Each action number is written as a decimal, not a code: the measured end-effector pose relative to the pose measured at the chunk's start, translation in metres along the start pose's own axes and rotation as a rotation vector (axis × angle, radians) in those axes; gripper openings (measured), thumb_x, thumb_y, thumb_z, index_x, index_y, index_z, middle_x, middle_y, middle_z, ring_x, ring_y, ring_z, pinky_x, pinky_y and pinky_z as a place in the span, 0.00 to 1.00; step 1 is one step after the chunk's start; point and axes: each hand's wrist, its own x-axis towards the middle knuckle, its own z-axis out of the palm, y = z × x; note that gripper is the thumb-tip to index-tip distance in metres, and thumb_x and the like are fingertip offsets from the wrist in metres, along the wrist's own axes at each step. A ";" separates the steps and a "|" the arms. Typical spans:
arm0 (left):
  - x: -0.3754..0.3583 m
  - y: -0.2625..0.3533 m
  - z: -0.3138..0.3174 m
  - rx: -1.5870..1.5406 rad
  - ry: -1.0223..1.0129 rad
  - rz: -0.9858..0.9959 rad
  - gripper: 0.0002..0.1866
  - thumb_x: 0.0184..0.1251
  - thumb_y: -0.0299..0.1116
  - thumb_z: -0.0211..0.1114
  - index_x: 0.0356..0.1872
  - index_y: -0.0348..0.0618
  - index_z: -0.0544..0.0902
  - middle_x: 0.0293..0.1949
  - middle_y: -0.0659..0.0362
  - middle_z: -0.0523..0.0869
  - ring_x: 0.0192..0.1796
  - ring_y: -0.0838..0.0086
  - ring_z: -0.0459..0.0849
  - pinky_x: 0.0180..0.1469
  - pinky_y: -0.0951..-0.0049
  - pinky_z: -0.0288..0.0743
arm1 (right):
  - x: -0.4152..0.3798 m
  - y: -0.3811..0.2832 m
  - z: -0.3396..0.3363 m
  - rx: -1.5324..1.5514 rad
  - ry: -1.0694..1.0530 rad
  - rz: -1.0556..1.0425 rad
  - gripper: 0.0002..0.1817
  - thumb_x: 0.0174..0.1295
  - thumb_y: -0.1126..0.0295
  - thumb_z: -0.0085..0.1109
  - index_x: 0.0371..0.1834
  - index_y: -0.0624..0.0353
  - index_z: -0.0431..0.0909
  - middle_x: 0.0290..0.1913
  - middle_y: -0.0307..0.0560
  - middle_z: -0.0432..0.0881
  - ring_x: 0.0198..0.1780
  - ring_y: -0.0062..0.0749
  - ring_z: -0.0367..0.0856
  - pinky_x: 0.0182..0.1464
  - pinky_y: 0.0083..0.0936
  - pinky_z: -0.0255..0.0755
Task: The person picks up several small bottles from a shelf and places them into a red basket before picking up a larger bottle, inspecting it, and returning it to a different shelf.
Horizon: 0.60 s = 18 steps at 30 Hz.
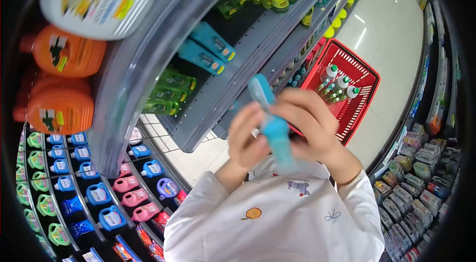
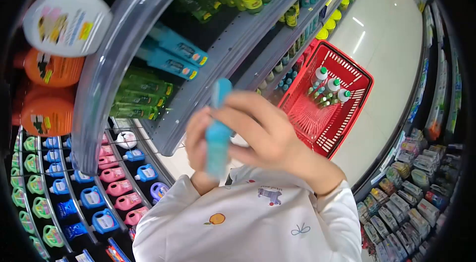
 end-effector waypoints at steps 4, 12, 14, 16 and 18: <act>0.019 -0.032 -0.027 0.276 0.083 -0.136 0.21 0.55 0.16 0.65 0.52 0.38 0.76 0.52 0.42 0.81 0.53 0.46 0.82 0.54 0.55 0.78 | 0.035 0.015 0.055 0.056 -0.034 -0.008 0.25 0.44 0.74 0.71 0.48 0.65 0.76 0.45 0.52 0.80 0.41 0.44 0.83 0.42 0.29 0.79; 0.014 -0.068 -0.040 0.282 0.006 -0.491 0.26 0.61 0.16 0.63 0.62 0.34 0.71 0.57 0.50 0.69 0.56 0.64 0.78 0.55 0.68 0.80 | 0.054 0.040 0.098 0.039 -0.124 0.179 0.22 0.50 0.70 0.72 0.47 0.66 0.76 0.36 0.51 0.78 0.30 0.37 0.78 0.33 0.29 0.74; 0.015 -0.072 -0.040 0.266 0.030 -0.489 0.28 0.60 0.17 0.64 0.63 0.35 0.70 0.56 0.50 0.70 0.53 0.67 0.79 0.52 0.71 0.80 | 0.057 0.044 0.102 0.035 -0.122 0.198 0.22 0.49 0.70 0.73 0.45 0.67 0.77 0.33 0.48 0.77 0.28 0.32 0.77 0.32 0.25 0.74; 0.019 -0.071 -0.041 0.226 0.034 -0.528 0.28 0.60 0.17 0.64 0.64 0.35 0.70 0.55 0.51 0.71 0.52 0.68 0.79 0.50 0.71 0.80 | 0.058 0.045 0.105 0.022 -0.129 0.218 0.21 0.49 0.70 0.73 0.44 0.68 0.77 0.31 0.48 0.77 0.28 0.32 0.78 0.32 0.25 0.74; 0.021 -0.075 -0.042 0.212 0.043 -0.547 0.30 0.60 0.16 0.63 0.66 0.36 0.68 0.53 0.52 0.72 0.50 0.70 0.79 0.49 0.72 0.80 | 0.058 0.044 0.109 -0.010 -0.111 0.231 0.22 0.48 0.70 0.73 0.44 0.68 0.77 0.30 0.49 0.77 0.28 0.33 0.79 0.31 0.26 0.74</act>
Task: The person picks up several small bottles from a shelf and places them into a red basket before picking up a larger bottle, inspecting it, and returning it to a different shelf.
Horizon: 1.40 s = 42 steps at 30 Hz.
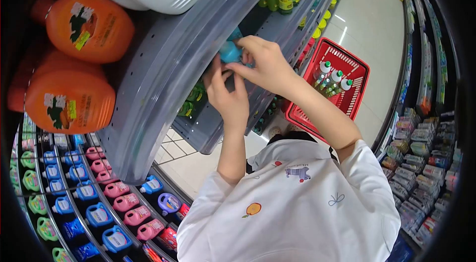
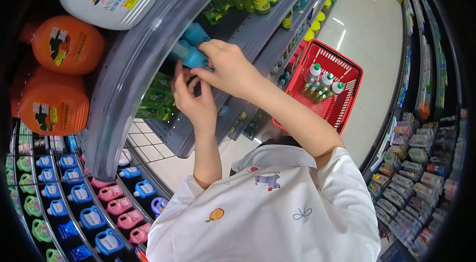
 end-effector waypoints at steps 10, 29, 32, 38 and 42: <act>-0.019 0.025 0.005 0.006 0.010 -0.059 0.36 0.60 0.14 0.62 0.70 0.33 0.57 0.48 0.55 0.74 0.48 0.74 0.75 0.50 0.77 0.72 | -0.031 0.010 0.003 0.116 0.080 0.084 0.27 0.49 0.69 0.69 0.51 0.70 0.74 0.41 0.59 0.80 0.35 0.43 0.83 0.39 0.32 0.79; -0.219 -0.096 0.247 -0.152 -1.025 -0.294 0.19 0.65 0.17 0.56 0.58 0.33 0.75 0.59 0.49 0.75 0.60 0.65 0.76 0.63 0.67 0.70 | -0.302 0.276 -0.082 -0.307 0.457 0.928 0.18 0.58 0.77 0.58 0.53 0.68 0.75 0.49 0.62 0.80 0.50 0.54 0.80 0.54 0.40 0.73; -0.239 -0.133 0.304 -0.024 -1.092 -0.278 0.20 0.67 0.21 0.55 0.60 0.33 0.74 0.59 0.46 0.77 0.62 0.61 0.77 0.63 0.66 0.70 | -0.318 0.325 -0.082 -0.429 0.312 0.897 0.18 0.54 0.78 0.58 0.50 0.69 0.76 0.47 0.59 0.81 0.49 0.51 0.78 0.51 0.41 0.74; -0.249 -0.167 0.378 0.128 -1.283 -0.346 0.23 0.60 0.17 0.50 0.60 0.30 0.73 0.53 0.36 0.79 0.55 0.47 0.80 0.57 0.57 0.74 | -0.314 0.368 -0.068 -0.585 0.152 1.003 0.10 0.47 0.75 0.58 0.35 0.63 0.77 0.36 0.49 0.80 0.44 0.43 0.77 0.49 0.36 0.75; -0.248 -0.167 0.385 0.086 -1.303 -0.530 0.23 0.58 0.15 0.49 0.57 0.31 0.76 0.52 0.36 0.80 0.54 0.49 0.82 0.56 0.59 0.75 | -0.321 0.382 -0.062 -0.683 0.181 0.932 0.05 0.47 0.74 0.59 0.27 0.61 0.76 0.31 0.46 0.79 0.41 0.41 0.77 0.45 0.34 0.76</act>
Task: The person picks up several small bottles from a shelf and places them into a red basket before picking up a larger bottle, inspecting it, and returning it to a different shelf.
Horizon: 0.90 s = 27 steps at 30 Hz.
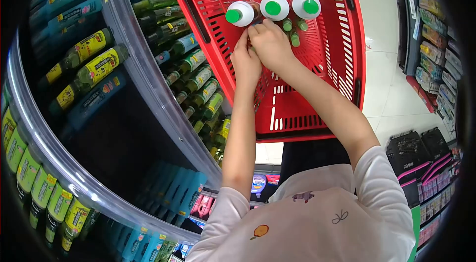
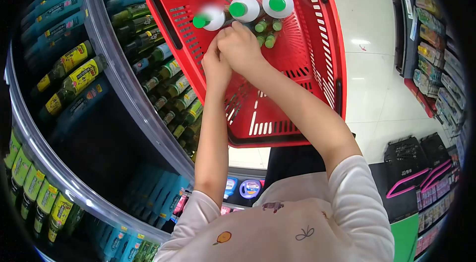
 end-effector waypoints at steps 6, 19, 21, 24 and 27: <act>-0.007 -0.002 -0.001 0.040 0.038 -0.012 0.21 0.61 0.16 0.49 0.56 0.31 0.76 0.54 0.38 0.80 0.59 0.48 0.78 0.60 0.60 0.72 | 0.003 -0.005 -0.004 -0.017 0.077 -0.061 0.06 0.41 0.71 0.61 0.24 0.60 0.78 0.26 0.44 0.79 0.38 0.36 0.78 0.42 0.29 0.75; -0.170 0.111 -0.103 0.111 0.631 0.672 0.22 0.54 0.17 0.61 0.53 0.27 0.78 0.55 0.40 0.79 0.57 0.46 0.78 0.60 0.53 0.72 | -0.052 -0.157 -0.231 0.582 0.151 -0.375 0.19 0.40 0.81 0.69 0.40 0.67 0.78 0.37 0.53 0.79 0.33 0.46 0.80 0.35 0.34 0.77; -0.215 0.139 -0.134 0.097 0.692 0.750 0.20 0.55 0.18 0.61 0.51 0.26 0.79 0.54 0.39 0.79 0.56 0.43 0.78 0.58 0.52 0.74 | -0.067 -0.179 -0.265 0.703 0.076 -0.563 0.21 0.39 0.83 0.69 0.42 0.67 0.79 0.39 0.54 0.80 0.35 0.45 0.81 0.36 0.35 0.78; -0.269 0.168 -0.173 0.098 0.834 0.837 0.18 0.56 0.19 0.62 0.49 0.24 0.78 0.52 0.37 0.80 0.55 0.41 0.79 0.56 0.52 0.76 | -0.075 -0.212 -0.279 0.663 0.119 -0.668 0.25 0.39 0.82 0.67 0.46 0.66 0.79 0.44 0.57 0.81 0.42 0.47 0.83 0.42 0.33 0.79; -0.306 0.172 -0.203 0.169 0.998 0.845 0.19 0.54 0.21 0.66 0.49 0.26 0.78 0.49 0.38 0.82 0.53 0.44 0.82 0.55 0.53 0.76 | -0.067 -0.258 -0.283 0.740 -0.085 -0.776 0.30 0.39 0.79 0.69 0.53 0.68 0.77 0.53 0.61 0.78 0.50 0.50 0.81 0.50 0.35 0.79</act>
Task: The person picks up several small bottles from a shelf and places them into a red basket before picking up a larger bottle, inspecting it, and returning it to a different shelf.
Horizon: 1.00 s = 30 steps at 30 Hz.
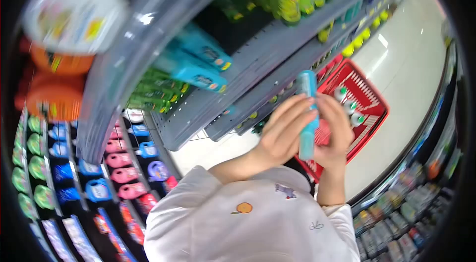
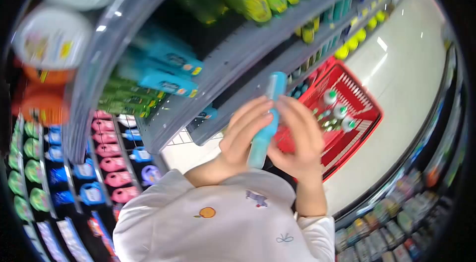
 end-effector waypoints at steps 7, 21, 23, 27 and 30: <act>0.018 0.016 -0.081 0.167 0.136 -0.008 0.21 0.50 0.15 0.62 0.50 0.27 0.79 0.50 0.41 0.82 0.54 0.45 0.81 0.56 0.54 0.76 | 0.053 -0.046 0.053 -0.047 -0.188 -0.187 0.27 0.44 0.81 0.64 0.53 0.65 0.76 0.53 0.58 0.79 0.52 0.52 0.81 0.53 0.33 0.76; 0.003 0.009 -0.078 0.163 0.081 -0.287 0.43 0.62 0.30 0.64 0.70 0.21 0.47 0.70 0.27 0.47 0.72 0.35 0.52 0.71 0.51 0.56 | 0.095 -0.024 0.115 -0.223 -0.250 -0.218 0.15 0.54 0.67 0.66 0.42 0.59 0.76 0.36 0.56 0.81 0.37 0.54 0.82 0.37 0.39 0.76; 0.001 0.007 -0.078 0.110 0.095 -0.346 0.43 0.63 0.31 0.64 0.70 0.21 0.47 0.70 0.27 0.47 0.72 0.34 0.51 0.72 0.49 0.54 | 0.098 -0.029 0.117 -0.163 -0.332 -0.179 0.14 0.55 0.66 0.65 0.40 0.59 0.76 0.35 0.56 0.81 0.35 0.55 0.81 0.36 0.40 0.75; -0.001 0.001 -0.078 0.134 0.092 -0.393 0.43 0.64 0.34 0.63 0.70 0.21 0.47 0.70 0.26 0.47 0.73 0.33 0.49 0.72 0.47 0.51 | 0.103 -0.036 0.123 -0.128 -0.392 -0.115 0.15 0.55 0.64 0.65 0.39 0.62 0.74 0.33 0.59 0.80 0.33 0.57 0.80 0.35 0.41 0.74; -0.003 -0.001 -0.076 0.118 0.096 -0.384 0.43 0.64 0.34 0.63 0.70 0.22 0.48 0.70 0.26 0.48 0.72 0.34 0.50 0.72 0.47 0.48 | 0.106 -0.032 0.125 -0.176 -0.409 -0.100 0.16 0.55 0.65 0.64 0.40 0.64 0.73 0.35 0.63 0.79 0.37 0.63 0.79 0.38 0.45 0.73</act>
